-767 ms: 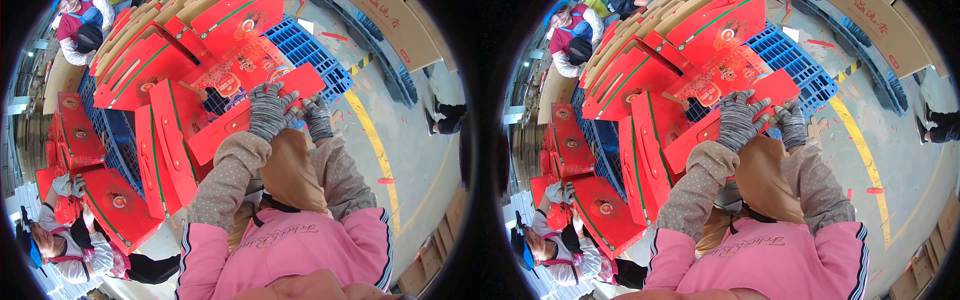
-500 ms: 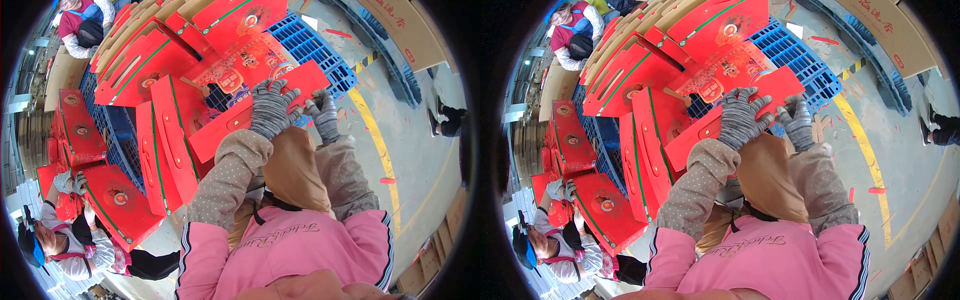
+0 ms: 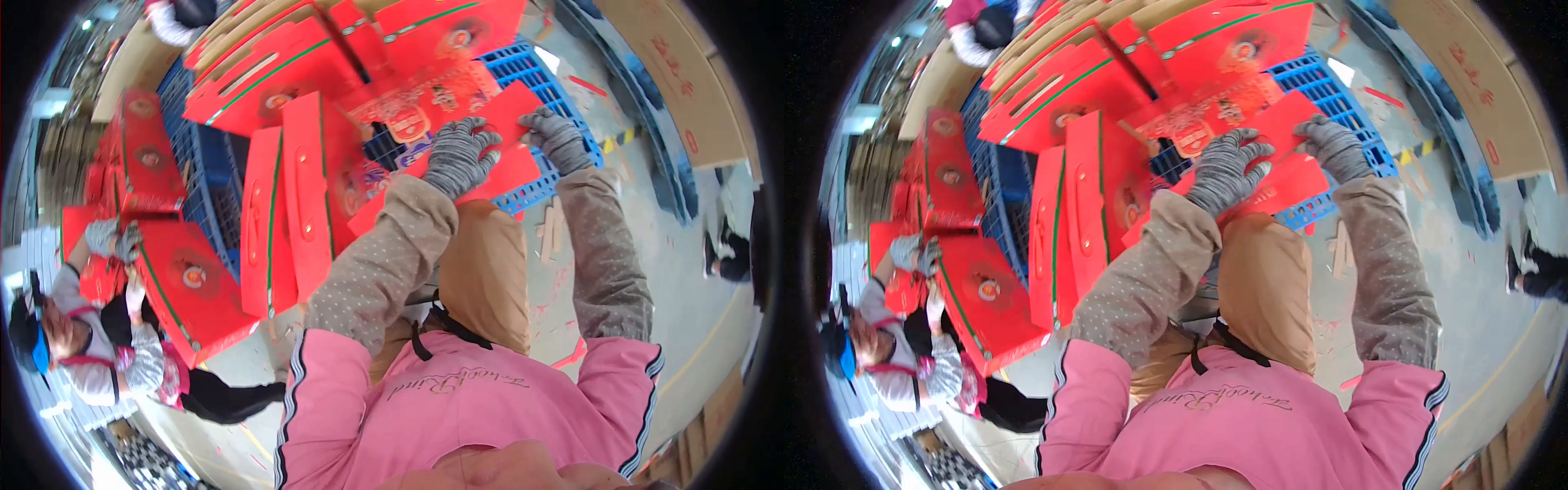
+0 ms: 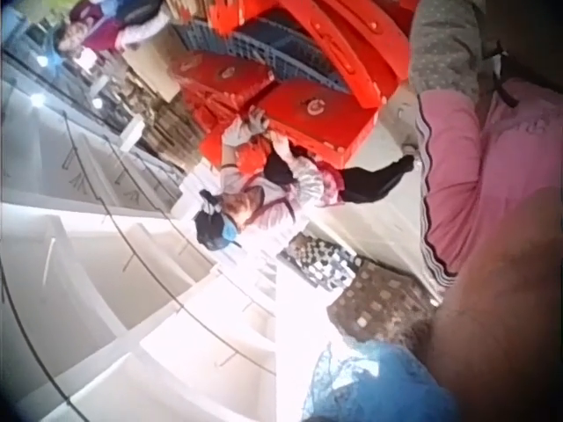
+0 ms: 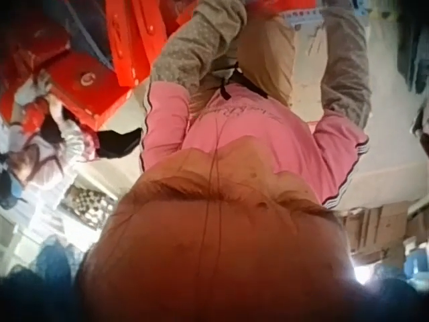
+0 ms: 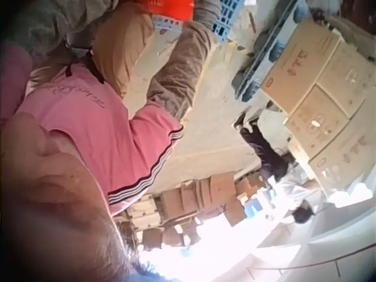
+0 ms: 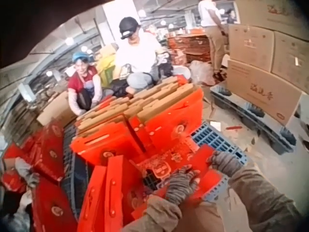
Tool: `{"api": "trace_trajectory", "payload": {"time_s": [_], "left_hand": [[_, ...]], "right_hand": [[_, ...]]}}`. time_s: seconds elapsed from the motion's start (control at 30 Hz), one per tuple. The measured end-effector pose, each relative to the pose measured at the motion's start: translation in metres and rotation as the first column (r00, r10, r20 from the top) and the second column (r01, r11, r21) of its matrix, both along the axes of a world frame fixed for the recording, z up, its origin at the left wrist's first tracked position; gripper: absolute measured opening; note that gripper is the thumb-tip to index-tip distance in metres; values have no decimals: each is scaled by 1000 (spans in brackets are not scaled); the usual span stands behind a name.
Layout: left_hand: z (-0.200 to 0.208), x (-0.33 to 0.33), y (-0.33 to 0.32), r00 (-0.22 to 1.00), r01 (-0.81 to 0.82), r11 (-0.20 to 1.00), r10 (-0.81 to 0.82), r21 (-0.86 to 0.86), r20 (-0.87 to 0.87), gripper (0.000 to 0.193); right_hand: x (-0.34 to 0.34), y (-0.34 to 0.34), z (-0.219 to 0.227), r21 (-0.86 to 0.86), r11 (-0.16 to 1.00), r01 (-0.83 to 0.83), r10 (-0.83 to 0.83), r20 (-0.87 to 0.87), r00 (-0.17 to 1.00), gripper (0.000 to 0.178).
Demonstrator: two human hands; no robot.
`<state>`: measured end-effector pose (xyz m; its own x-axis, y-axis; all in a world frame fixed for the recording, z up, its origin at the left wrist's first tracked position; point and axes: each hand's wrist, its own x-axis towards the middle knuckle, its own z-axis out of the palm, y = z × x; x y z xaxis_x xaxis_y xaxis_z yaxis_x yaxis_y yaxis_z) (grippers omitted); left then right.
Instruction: Assembling red cardboard gift boxes and placing protective inserts inside them on a production floor.
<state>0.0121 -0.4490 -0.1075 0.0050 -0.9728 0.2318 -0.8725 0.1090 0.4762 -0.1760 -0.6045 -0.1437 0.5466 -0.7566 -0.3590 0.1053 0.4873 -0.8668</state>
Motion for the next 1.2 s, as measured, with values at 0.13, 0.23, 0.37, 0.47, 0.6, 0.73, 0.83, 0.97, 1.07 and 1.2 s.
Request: {"api": "trace_trajectory", "payload": {"time_s": [0.13,0.23,0.37,0.47,0.6,0.73,0.83,0.97,1.07,1.2], "left_hand": [[0,60,65,954,246,951,-204,185,-220,55],[23,70,138,984,149,954,-168,262,53,53],[3,78,184,984,-3,987,-26,162,177,50],[-6,73,186,988,-95,992,83,87,127,47],[10,59,178,958,-246,954,212,173,192,46],[7,46,169,960,-206,976,187,72,209,42],[1,53,166,966,-214,970,191,119,176,37],[-7,62,165,982,-186,973,179,138,62,36],[-2,62,166,984,-180,971,176,158,37,40],[0,62,166,980,-192,973,183,128,80,55]], "right_hand": [[-18,14,7,16,1000,-11,11,-3,1000,22],[-29,74,-44,-849,309,-429,191,-386,902,31],[31,197,27,-857,331,-395,257,-321,911,40],[58,230,-4,-467,849,-248,263,-34,964,37],[61,233,3,-95,976,-196,195,-15,981,26],[60,231,-2,-115,950,-292,273,-155,950,22],[72,238,-4,-82,979,-186,177,-109,978,20],[76,238,-13,-96,988,-119,103,-154,983,18],[71,233,-13,-106,981,-164,140,-206,968,19],[75,233,-15,-170,977,-131,98,-189,977,18]]}}
